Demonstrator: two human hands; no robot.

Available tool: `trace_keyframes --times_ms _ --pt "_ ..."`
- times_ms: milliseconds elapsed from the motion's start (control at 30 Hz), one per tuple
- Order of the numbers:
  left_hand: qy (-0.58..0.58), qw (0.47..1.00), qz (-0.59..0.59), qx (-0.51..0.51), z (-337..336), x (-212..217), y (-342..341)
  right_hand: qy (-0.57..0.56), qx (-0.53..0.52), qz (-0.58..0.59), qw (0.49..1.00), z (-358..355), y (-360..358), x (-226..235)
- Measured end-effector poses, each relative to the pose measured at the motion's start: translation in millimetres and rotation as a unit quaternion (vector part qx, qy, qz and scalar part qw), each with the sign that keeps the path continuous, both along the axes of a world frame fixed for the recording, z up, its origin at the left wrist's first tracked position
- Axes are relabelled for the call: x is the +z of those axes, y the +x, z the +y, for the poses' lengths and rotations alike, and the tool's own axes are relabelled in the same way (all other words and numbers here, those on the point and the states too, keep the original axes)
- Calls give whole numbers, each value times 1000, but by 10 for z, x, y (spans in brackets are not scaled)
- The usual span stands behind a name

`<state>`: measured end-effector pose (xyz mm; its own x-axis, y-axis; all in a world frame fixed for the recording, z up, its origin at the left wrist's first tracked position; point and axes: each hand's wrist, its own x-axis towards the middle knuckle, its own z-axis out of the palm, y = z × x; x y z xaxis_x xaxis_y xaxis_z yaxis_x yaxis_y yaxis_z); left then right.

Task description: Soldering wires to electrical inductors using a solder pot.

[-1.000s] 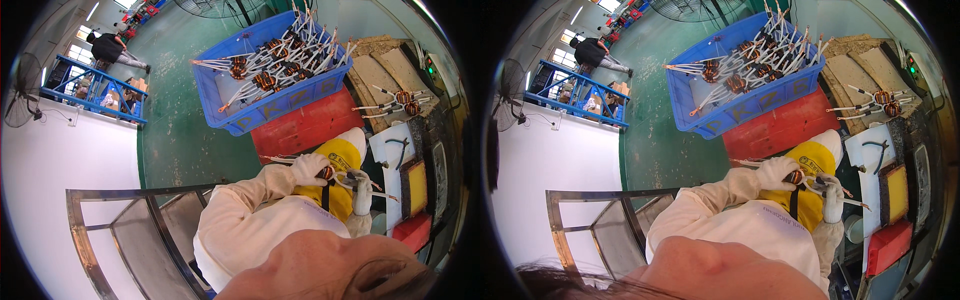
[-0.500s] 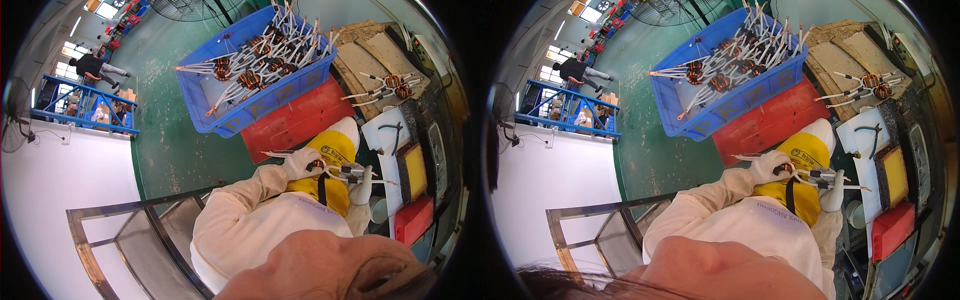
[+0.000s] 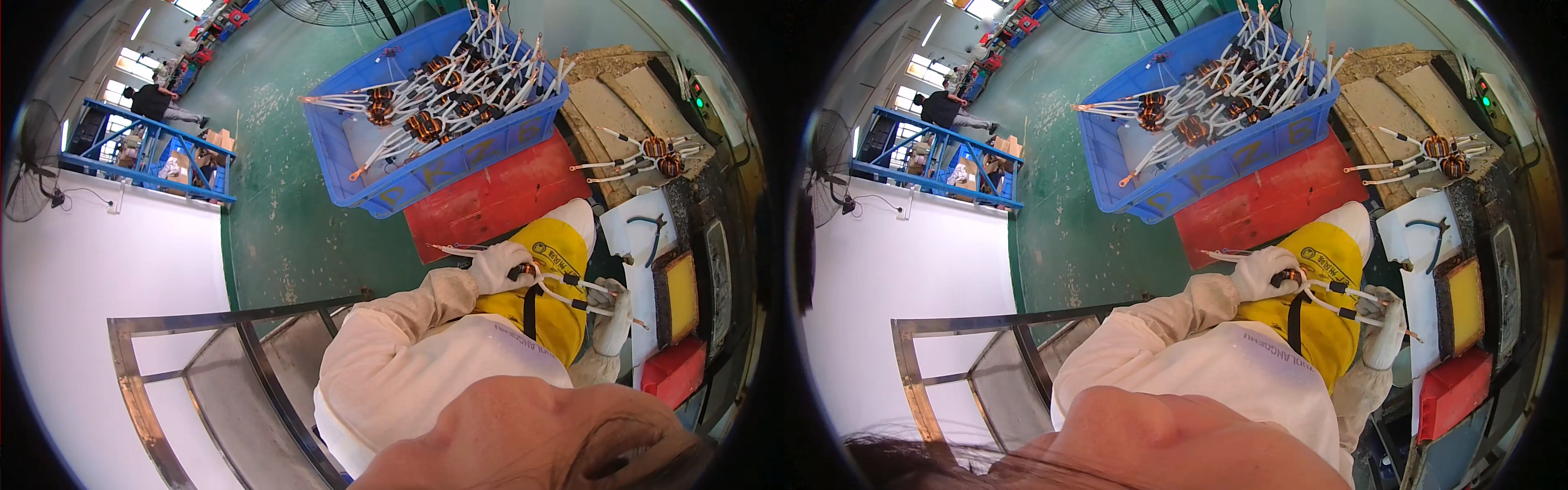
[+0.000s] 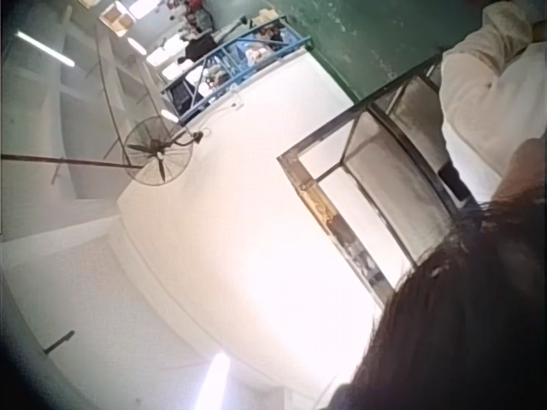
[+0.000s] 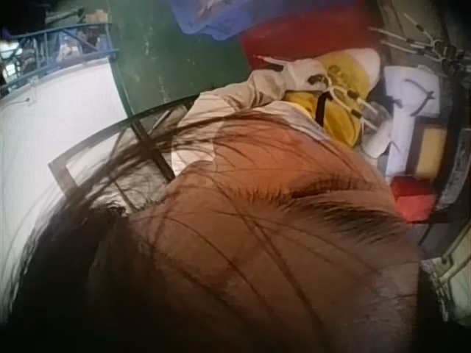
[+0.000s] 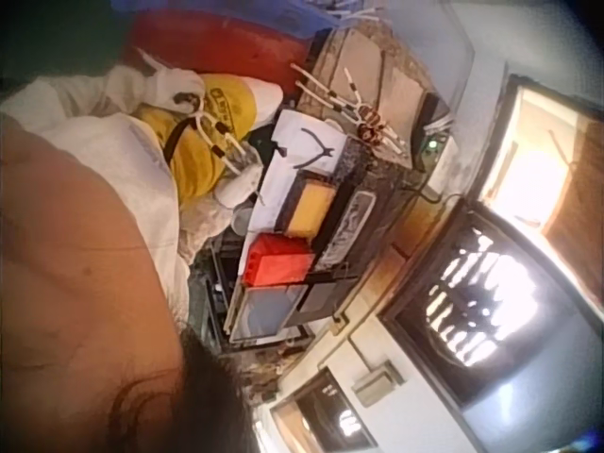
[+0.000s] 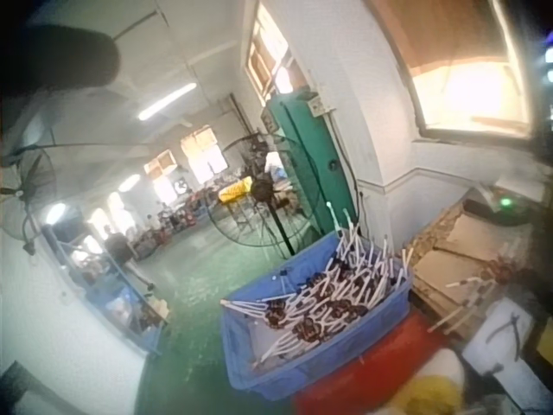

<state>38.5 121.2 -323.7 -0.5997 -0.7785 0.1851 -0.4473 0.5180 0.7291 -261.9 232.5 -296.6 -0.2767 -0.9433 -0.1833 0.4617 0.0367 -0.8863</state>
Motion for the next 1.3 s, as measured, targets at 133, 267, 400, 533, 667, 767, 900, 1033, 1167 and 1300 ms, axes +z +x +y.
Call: trace_keyframes --times_ms 133,267,400,533,667,767,900,1033,1167,1300 --pt "-31 999 18 5 47 -9 24 -49 39 -106 992 -13 -46 -155" --pt "-33 999 14 0 73 -1 40 -8 22 -144 989 25 -54 -224" --pt "1 1000 -2 7 31 -2 4 32 -10 58 998 129 -95 -43" --pt "49 999 -6 19 -7 15 7 47 31 167 984 230 -277 210" --pt "70 997 -25 19 -16 38 1 1 3 144 990 253 -374 249" --pt "74 997 -18 25 -17 31 -4 -11 -44 136 990 250 -370 157" --pt "72 997 -10 22 -27 -5 21 5 -34 102 994 203 -420 77" --pt "65 998 10 15 -41 -37 30 95 -63 93 989 147 -456 86" --pt "58 998 -16 31 -16 -52 -6 100 -119 141 978 169 -493 123" --pt "62 997 -14 37 -26 -64 -7 56 -106 72 990 203 -562 77"
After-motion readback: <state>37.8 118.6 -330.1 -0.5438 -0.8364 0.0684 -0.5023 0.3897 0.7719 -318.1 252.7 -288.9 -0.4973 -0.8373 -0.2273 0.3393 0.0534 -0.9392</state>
